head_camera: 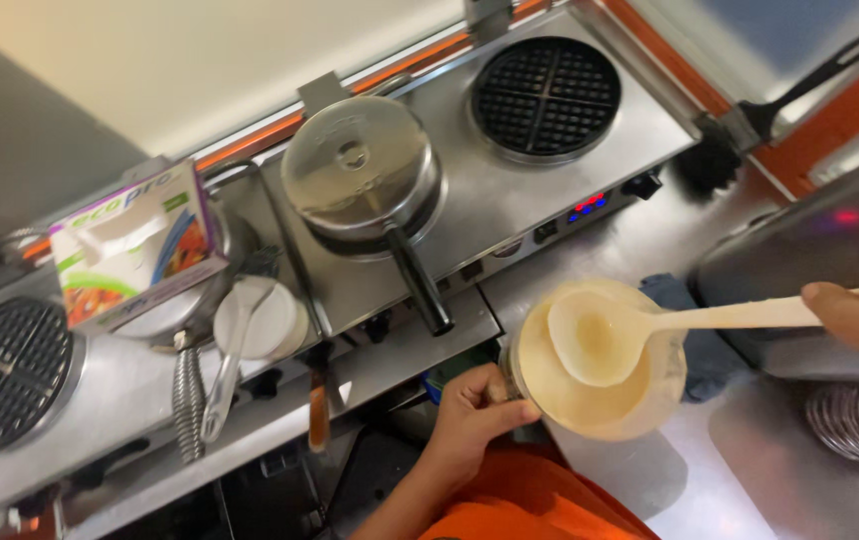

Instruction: The person pours batter from a plastic jug into two open waffle irons using a ladle and spreads it evenly. They then close the irons, wipe the countertop with a cloth, and adjust the handles of the cooking appliances.

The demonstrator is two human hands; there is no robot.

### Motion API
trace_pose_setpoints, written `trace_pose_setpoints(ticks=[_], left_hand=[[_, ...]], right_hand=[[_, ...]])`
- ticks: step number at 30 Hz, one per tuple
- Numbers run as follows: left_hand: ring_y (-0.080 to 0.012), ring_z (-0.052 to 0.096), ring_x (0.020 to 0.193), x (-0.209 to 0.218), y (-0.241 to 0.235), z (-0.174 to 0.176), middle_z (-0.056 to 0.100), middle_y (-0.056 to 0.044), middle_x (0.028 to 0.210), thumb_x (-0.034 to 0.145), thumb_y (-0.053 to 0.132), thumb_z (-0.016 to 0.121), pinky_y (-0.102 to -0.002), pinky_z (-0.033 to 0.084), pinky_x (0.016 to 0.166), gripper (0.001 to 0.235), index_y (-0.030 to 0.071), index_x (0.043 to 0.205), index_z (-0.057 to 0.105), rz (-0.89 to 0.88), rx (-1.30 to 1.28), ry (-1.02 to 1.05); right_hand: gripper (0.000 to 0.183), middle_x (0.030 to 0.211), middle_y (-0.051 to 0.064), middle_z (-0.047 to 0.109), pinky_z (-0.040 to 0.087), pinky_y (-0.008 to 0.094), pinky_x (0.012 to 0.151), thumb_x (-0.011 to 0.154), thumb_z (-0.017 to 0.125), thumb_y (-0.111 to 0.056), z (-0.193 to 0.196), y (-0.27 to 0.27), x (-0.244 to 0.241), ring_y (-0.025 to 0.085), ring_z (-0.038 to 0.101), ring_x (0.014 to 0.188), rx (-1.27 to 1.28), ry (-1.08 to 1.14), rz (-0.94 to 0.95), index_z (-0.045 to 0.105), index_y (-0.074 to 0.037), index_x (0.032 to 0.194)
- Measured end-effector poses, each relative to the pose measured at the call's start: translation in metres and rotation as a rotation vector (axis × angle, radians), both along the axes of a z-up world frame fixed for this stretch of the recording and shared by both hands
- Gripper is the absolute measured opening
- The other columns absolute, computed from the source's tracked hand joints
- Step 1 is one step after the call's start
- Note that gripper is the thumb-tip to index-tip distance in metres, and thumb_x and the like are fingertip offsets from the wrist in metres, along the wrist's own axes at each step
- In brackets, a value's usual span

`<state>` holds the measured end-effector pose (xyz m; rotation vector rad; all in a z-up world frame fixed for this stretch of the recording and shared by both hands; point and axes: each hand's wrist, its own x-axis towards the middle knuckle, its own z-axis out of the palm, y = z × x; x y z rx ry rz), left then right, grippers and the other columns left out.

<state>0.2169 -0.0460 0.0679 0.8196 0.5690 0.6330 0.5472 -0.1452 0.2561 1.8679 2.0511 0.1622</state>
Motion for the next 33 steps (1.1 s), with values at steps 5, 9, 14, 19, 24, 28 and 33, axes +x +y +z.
trace_pose_setpoints(ticks=[5, 9, 14, 19, 24, 28, 33], left_hand=[[-0.0032, 0.041, 0.064, 0.032, 0.023, 0.01, 0.047, 0.008, 0.068, 0.08, 0.002, 0.084, -0.023, 0.034, 0.059, 0.044, 0.015, 0.07, 0.043, 0.003, 0.054, 0.025], [-0.0029, 0.042, 0.065, 0.051, 0.035, 0.01, 0.047, 0.008, 0.069, 0.083, 0.004, 0.082, -0.022, 0.035, 0.06, 0.043, 0.015, 0.071, 0.043, -0.004, 0.071, 0.028], [-0.0022, 0.041, 0.066, 0.069, 0.043, 0.01, 0.047, 0.009, 0.07, 0.083, 0.005, 0.083, -0.022, 0.035, 0.063, 0.041, 0.014, 0.072, 0.044, 0.032, 0.045, 0.044], [-0.0021, 0.041, 0.067, 0.079, 0.054, 0.006, 0.048, 0.009, 0.071, 0.084, 0.006, 0.083, -0.021, 0.035, 0.063, 0.042, 0.015, 0.071, 0.044, 0.044, 0.051, 0.031], [-0.0017, 0.039, 0.066, 0.084, 0.065, 0.005, 0.046, 0.01, 0.07, 0.082, 0.005, 0.083, -0.021, 0.033, 0.062, 0.043, 0.015, 0.071, 0.043, 0.047, 0.083, 0.024], [-0.0021, 0.04, 0.066, 0.089, 0.068, 0.007, 0.046, 0.01, 0.07, 0.083, 0.005, 0.082, -0.022, 0.033, 0.062, 0.042, 0.015, 0.071, 0.043, 0.052, 0.074, 0.027], [-0.0018, 0.04, 0.067, 0.092, 0.071, 0.012, 0.047, 0.01, 0.07, 0.084, 0.005, 0.082, -0.021, 0.034, 0.063, 0.042, 0.016, 0.071, 0.043, 0.043, 0.085, 0.008]], right_hand=[[0.066, 0.081, 0.001, 0.06, 0.051, 0.037, 0.059, 0.065, 0.076, -0.039, 0.022, -0.01, -0.02, 0.019, 0.057, 0.067, -0.06, -0.07, -0.155, 0.07, -0.021, 0.128], [0.066, 0.079, 0.001, 0.065, 0.055, 0.034, 0.059, 0.058, 0.076, -0.035, 0.024, 0.0, -0.028, 0.018, 0.066, 0.065, -0.049, 0.072, -0.254, 0.073, -0.022, 0.122], [0.046, 0.08, 0.003, 0.072, 0.06, 0.03, 0.062, 0.075, 0.076, -0.034, 0.022, 0.012, -0.001, 0.016, 0.074, 0.066, 0.01, 0.343, -0.357, 0.077, -0.021, 0.12], [0.038, 0.078, 0.009, 0.074, 0.056, 0.032, 0.063, 0.083, 0.078, -0.026, 0.001, -0.005, 0.023, 0.018, 0.073, 0.061, 0.176, 0.502, -0.45, 0.077, -0.014, 0.119], [0.038, 0.079, 0.01, 0.073, 0.053, 0.031, 0.062, 0.077, 0.079, -0.019, -0.015, -0.021, 0.038, 0.017, 0.068, 0.06, 0.291, 0.525, -0.322, 0.077, -0.01, 0.114], [0.053, 0.098, 0.019, 0.076, 0.053, 0.03, 0.062, 0.071, 0.076, -0.023, -0.021, -0.031, 0.047, 0.022, 0.067, 0.071, 0.476, 0.444, 0.054, 0.071, 0.005, 0.116], [0.049, 0.096, 0.017, 0.073, 0.054, 0.028, 0.061, 0.069, 0.081, -0.006, -0.029, -0.027, 0.058, 0.02, 0.066, 0.07, 0.507, 0.488, 0.066, 0.07, 0.009, 0.115]])
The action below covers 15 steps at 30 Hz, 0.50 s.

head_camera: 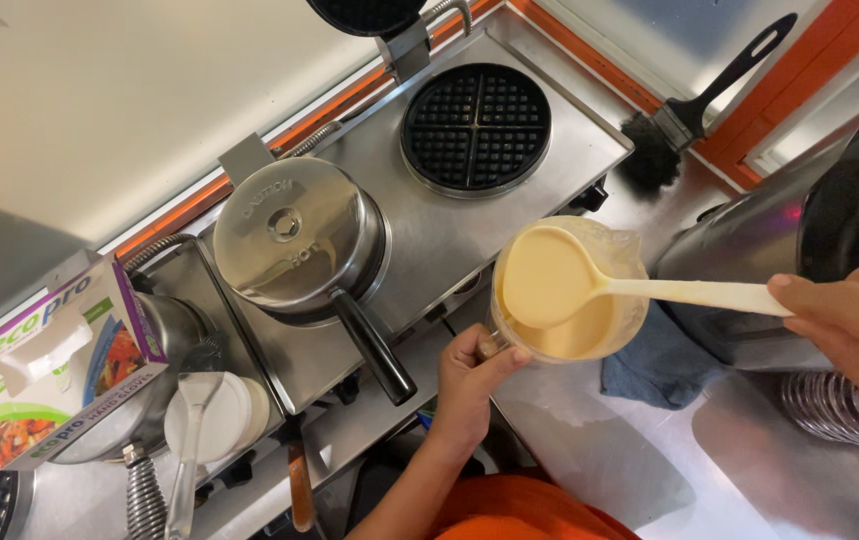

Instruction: The person pours batter from a plastic jug into two open waffle irons using a ladle and spreads it evenly. They then close the irons, wipe the countertop with a cloth, and adjust the handles of the cooking appliances.

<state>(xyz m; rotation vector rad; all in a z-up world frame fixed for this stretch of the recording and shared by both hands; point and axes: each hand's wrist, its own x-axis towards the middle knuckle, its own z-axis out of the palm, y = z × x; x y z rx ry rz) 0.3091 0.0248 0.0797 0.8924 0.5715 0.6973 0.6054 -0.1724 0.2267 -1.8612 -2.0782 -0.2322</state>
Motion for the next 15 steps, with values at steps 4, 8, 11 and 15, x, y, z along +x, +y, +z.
trace_pose_setpoints(ticks=[4, 8, 11, 15], left_hand=[[-0.0017, 0.039, 0.065, 0.0, 0.001, 0.004, 0.046, 0.01, 0.069, 0.086, 0.007, 0.081, -0.021, 0.034, 0.063, 0.043, 0.016, 0.071, 0.043, -0.009, 0.002, 0.019], [-0.0019, 0.039, 0.065, 0.004, 0.002, 0.005, 0.047, 0.01, 0.069, 0.086, 0.008, 0.082, -0.021, 0.034, 0.062, 0.043, 0.017, 0.07, 0.042, -0.004, 0.001, 0.012], [-0.0015, 0.038, 0.064, 0.006, 0.003, 0.005, 0.046, 0.01, 0.068, 0.085, 0.008, 0.082, -0.021, 0.033, 0.061, 0.044, 0.017, 0.07, 0.042, 0.002, -0.002, 0.004], [-0.0019, 0.04, 0.066, 0.007, 0.003, 0.005, 0.047, 0.01, 0.07, 0.085, 0.009, 0.082, -0.021, 0.035, 0.063, 0.045, 0.017, 0.07, 0.041, 0.0, -0.021, -0.034]], right_hand=[[0.065, 0.097, 0.018, 0.071, 0.052, 0.03, 0.063, 0.058, 0.083, -0.014, 0.001, -0.002, -0.002, 0.021, 0.066, 0.069, 0.024, -0.033, 0.003, 0.069, 0.012, 0.116], [0.076, 0.092, 0.015, 0.069, 0.049, 0.03, 0.063, 0.054, 0.085, -0.021, 0.001, -0.006, -0.006, 0.018, 0.064, 0.067, -0.002, 0.019, -0.083, 0.07, 0.01, 0.121], [0.06, 0.084, 0.011, 0.068, 0.048, 0.027, 0.059, 0.065, 0.086, -0.016, -0.006, -0.01, 0.003, 0.015, 0.062, 0.064, -0.054, 0.067, -0.172, 0.073, 0.0, 0.122], [0.035, 0.073, 0.01, 0.068, 0.047, 0.027, 0.051, 0.078, 0.084, -0.008, -0.033, -0.008, 0.032, 0.016, 0.061, 0.056, -0.109, 0.098, -0.285, 0.077, -0.009, 0.112]])
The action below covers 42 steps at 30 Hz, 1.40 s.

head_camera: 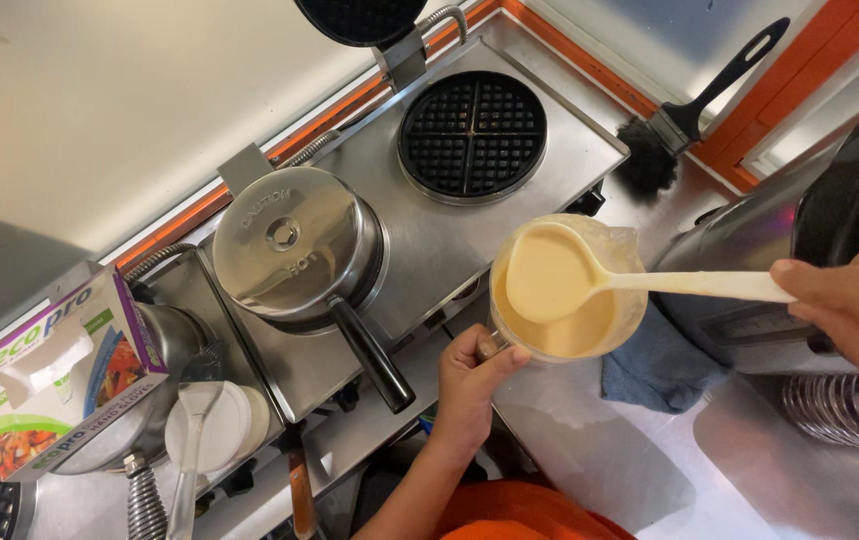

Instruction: The person pours batter from a plastic jug into two open waffle irons using a ladle and spreads it evenly. They then close the irons, wipe the countertop with a cloth, and adjust the handles of the cooking appliances.

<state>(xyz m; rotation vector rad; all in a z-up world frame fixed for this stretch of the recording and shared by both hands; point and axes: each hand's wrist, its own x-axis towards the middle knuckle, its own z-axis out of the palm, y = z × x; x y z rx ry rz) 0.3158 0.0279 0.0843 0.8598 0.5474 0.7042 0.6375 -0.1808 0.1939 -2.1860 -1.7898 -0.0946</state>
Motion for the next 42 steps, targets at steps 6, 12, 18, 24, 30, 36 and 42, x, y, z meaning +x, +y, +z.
trace_pose_setpoints(ticks=[6, 12, 18, 24, 30, 36, 42], left_hand=[[-0.0021, 0.038, 0.065, 0.001, 0.001, 0.002, 0.043, 0.01, 0.069, 0.084, 0.006, 0.082, -0.021, 0.032, 0.061, 0.046, 0.017, 0.071, 0.04, 0.022, -0.004, 0.029], [-0.0017, 0.035, 0.063, 0.001, 0.003, 0.004, 0.04, 0.01, 0.067, 0.085, 0.003, 0.081, -0.021, 0.029, 0.059, 0.046, 0.017, 0.069, 0.039, 0.033, -0.002, 0.0], [-0.0029, 0.037, 0.063, 0.001, 0.007, 0.008, 0.043, 0.01, 0.067, 0.086, 0.004, 0.079, -0.022, 0.033, 0.062, 0.043, 0.016, 0.069, 0.042, 0.047, -0.009, 0.009], [-0.0019, 0.035, 0.063, -0.001, 0.008, 0.011, 0.042, 0.01, 0.067, 0.085, 0.003, 0.08, -0.021, 0.03, 0.06, 0.042, 0.016, 0.069, 0.043, 0.056, 0.003, 0.006], [-0.0019, 0.037, 0.063, -0.001, 0.01, 0.005, 0.042, 0.01, 0.068, 0.084, 0.004, 0.081, -0.022, 0.032, 0.06, 0.044, 0.016, 0.069, 0.041, 0.041, 0.01, -0.004], [-0.0016, 0.037, 0.064, -0.005, 0.007, -0.008, 0.042, 0.011, 0.068, 0.084, 0.003, 0.08, -0.022, 0.031, 0.059, 0.045, 0.017, 0.069, 0.04, 0.048, -0.007, 0.015], [-0.0025, 0.034, 0.062, -0.018, 0.001, -0.026, 0.04, 0.01, 0.066, 0.083, 0.002, 0.08, -0.023, 0.03, 0.059, 0.043, 0.016, 0.069, 0.042, 0.018, -0.016, 0.049]], right_hand=[[0.029, 0.084, 0.014, 0.077, 0.056, 0.028, 0.063, 0.09, 0.07, 0.0, -0.042, 0.008, 0.062, 0.017, 0.076, 0.063, -0.037, 0.347, -0.076, 0.073, -0.003, 0.119], [0.024, 0.092, 0.017, 0.076, 0.061, 0.03, 0.079, 0.097, 0.065, 0.0, -0.051, 0.009, 0.077, 0.019, 0.077, 0.079, 0.13, 0.346, 0.017, 0.071, -0.001, 0.12], [0.024, 0.088, 0.015, 0.077, 0.058, 0.029, 0.071, 0.092, 0.071, -0.007, 0.002, 0.064, 0.094, 0.018, 0.075, 0.071, 0.036, 0.145, 0.049, 0.075, -0.003, 0.115], [0.025, 0.084, 0.013, 0.078, 0.056, 0.029, 0.063, 0.088, 0.076, -0.013, 0.086, 0.115, 0.037, 0.017, 0.074, 0.062, -0.035, -0.04, 0.066, 0.079, -0.005, 0.111], [0.024, 0.073, 0.01, 0.075, 0.057, 0.032, 0.058, 0.095, 0.073, -0.03, 0.13, 0.165, -0.04, 0.021, 0.071, 0.056, -0.178, -0.289, -0.216, 0.081, -0.016, 0.112], [0.022, 0.072, 0.011, 0.071, 0.057, 0.042, 0.058, 0.091, 0.072, -0.034, 0.125, 0.185, -0.066, 0.032, 0.069, 0.063, -0.032, -0.314, -0.228, 0.082, -0.019, 0.103], [0.018, 0.079, 0.011, 0.073, 0.056, 0.045, 0.062, 0.092, 0.068, -0.028, 0.087, 0.208, -0.062, 0.035, 0.071, 0.069, -0.02, -0.278, -0.237, 0.081, -0.02, 0.101]])
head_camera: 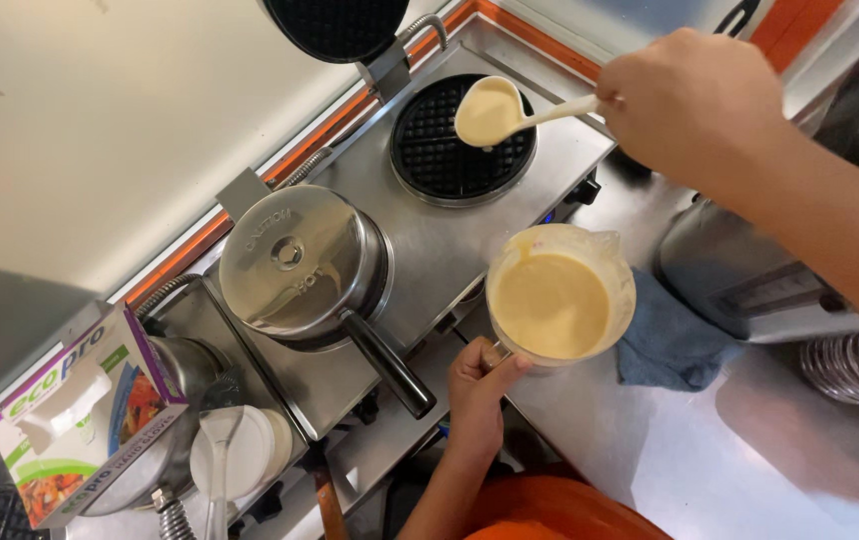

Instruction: The person pours batter from a plastic jug into two open waffle irons using a ladle and spreads it evenly. They then close the irons, wipe the countertop with a cloth, and adjust the handles of the cooking appliances.

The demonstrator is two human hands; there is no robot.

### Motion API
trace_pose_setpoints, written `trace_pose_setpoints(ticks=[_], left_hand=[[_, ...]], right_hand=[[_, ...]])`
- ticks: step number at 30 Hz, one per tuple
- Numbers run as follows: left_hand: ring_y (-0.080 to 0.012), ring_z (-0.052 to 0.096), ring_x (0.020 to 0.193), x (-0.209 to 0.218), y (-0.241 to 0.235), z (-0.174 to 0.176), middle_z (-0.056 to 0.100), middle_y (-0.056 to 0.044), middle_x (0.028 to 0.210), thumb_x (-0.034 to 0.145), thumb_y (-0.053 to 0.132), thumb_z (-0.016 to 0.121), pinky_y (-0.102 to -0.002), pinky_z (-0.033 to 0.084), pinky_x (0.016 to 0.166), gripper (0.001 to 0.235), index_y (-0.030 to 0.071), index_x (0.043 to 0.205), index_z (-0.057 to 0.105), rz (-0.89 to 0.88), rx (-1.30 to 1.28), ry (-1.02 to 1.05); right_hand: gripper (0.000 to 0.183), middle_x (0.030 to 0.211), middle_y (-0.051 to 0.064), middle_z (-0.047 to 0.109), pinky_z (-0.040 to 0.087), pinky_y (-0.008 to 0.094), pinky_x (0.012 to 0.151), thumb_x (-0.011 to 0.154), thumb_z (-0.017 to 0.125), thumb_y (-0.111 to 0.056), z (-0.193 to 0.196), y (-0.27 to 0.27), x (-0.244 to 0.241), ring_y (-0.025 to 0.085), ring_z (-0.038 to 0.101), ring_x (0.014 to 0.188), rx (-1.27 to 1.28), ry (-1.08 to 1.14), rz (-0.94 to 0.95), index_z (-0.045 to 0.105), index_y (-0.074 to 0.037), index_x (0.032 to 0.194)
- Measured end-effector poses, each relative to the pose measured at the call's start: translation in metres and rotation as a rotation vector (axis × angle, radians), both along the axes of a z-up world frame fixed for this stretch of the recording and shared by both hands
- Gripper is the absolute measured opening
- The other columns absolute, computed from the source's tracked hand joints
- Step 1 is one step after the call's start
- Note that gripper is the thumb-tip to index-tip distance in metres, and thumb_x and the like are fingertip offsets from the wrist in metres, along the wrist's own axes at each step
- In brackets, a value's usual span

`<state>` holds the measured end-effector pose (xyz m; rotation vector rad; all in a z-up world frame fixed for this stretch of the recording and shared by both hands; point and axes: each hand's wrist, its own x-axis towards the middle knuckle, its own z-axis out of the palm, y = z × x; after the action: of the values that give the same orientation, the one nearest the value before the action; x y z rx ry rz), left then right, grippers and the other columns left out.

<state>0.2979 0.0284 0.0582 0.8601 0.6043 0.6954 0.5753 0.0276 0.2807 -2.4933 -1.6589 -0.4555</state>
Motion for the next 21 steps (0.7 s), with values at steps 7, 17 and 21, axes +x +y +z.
trace_pose_setpoints(ticks=[7, 17, 21], left_hand=[[-0.0038, 0.035, 0.062, -0.016, -0.003, -0.016, 0.041, 0.009, 0.065, 0.085, 0.004, 0.08, -0.024, 0.032, 0.062, 0.042, 0.015, 0.069, 0.043, -0.027, -0.028, 0.035], [-0.0038, 0.038, 0.066, -0.034, -0.007, -0.024, 0.044, 0.009, 0.07, 0.084, 0.005, 0.081, -0.023, 0.032, 0.061, 0.041, 0.015, 0.07, 0.044, -0.069, 0.001, 0.026], [-0.0035, 0.039, 0.067, -0.039, -0.006, -0.026, 0.045, 0.008, 0.072, 0.086, 0.006, 0.081, -0.023, 0.033, 0.063, 0.041, 0.015, 0.071, 0.044, -0.092, 0.007, 0.002]], right_hand=[[0.017, 0.078, 0.015, 0.071, 0.054, 0.048, 0.059, 0.097, 0.065, -0.022, -0.04, 0.022, -0.007, 0.037, 0.07, 0.068, 0.03, 0.017, -0.005, 0.077, -0.01, 0.095], [0.009, 0.09, 0.014, 0.067, 0.054, 0.042, 0.059, 0.096, 0.071, -0.019, -0.088, 0.021, -0.015, 0.032, 0.07, 0.071, 0.214, -0.116, 0.061, 0.075, -0.011, 0.098], [0.009, 0.091, 0.011, 0.067, 0.054, 0.041, 0.058, 0.1, 0.073, -0.021, -0.108, 0.011, -0.011, 0.029, 0.069, 0.069, 0.274, -0.098, 0.07, 0.075, -0.012, 0.102]])
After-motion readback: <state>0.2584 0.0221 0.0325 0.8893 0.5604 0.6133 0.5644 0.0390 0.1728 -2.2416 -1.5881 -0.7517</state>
